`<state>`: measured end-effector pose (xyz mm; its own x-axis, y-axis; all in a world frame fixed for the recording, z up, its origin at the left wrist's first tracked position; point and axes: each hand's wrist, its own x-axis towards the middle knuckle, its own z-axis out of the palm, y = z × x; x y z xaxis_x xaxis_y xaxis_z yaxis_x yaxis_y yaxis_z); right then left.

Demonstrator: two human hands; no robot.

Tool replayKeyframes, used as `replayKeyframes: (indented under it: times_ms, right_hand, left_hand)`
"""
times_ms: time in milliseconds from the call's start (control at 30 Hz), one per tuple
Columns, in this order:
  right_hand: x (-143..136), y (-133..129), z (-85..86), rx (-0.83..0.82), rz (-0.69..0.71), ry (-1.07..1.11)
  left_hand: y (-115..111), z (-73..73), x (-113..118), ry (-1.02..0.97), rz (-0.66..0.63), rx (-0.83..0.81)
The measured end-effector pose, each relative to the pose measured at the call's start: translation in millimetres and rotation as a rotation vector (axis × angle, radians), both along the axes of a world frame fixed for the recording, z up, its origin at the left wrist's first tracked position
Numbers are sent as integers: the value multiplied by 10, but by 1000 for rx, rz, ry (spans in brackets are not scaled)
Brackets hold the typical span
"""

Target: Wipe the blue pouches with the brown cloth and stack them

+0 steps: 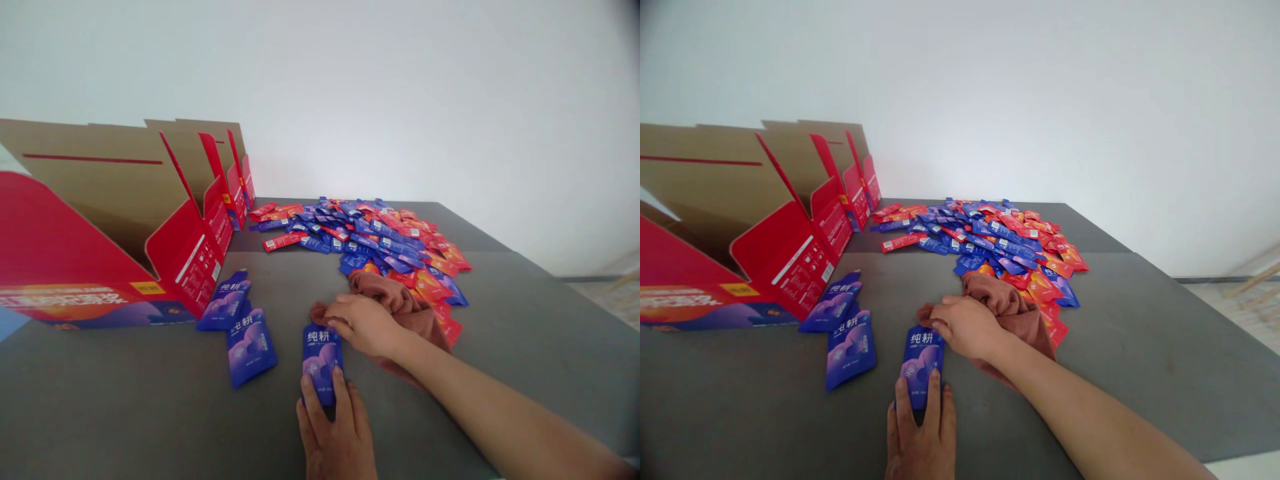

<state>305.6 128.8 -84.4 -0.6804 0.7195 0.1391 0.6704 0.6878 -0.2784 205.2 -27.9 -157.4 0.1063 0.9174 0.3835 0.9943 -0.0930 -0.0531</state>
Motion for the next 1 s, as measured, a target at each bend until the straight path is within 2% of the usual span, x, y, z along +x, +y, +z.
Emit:
replayKeyframes:
  times_ms: [67, 200, 267, 367, 567, 667, 767, 900, 1000]
  right_hand:
    - [-9, -54, 20, 17, 55, 45]
    - [-86, -255, 95, -30, 312, 67]
    - [-120, -316, 123, -64, 371, 43]
    - [-132, -293, 129, -79, 284, 11]
    - [-53, -61, 40, -58, 44, -55]
    - [-21, -27, 12, -27, 6, -32]
    - [-22, -93, 35, -2, 81, 53]
    - [-78, -259, 110, -53, 321, 77]
    - [-115, -297, 131, -83, 330, 18]
  left_hand:
    - [1, -14, 10, 0, 4, 15]
    - [0, -28, 33, -4, 19, 51]
    - [-3, -23, 33, 2, 17, 48]
    - [-8, -5, 18, 8, 6, 31]
    - [-5, 21, 0, 10, -1, 11]
    - [-3, 15, 5, 8, -3, 23]
    - [-4, 1, 14, 9, 4, 28]
    - [-6, -15, 26, -3, 14, 35]
    - [-9, -13, 26, -6, 16, 36]
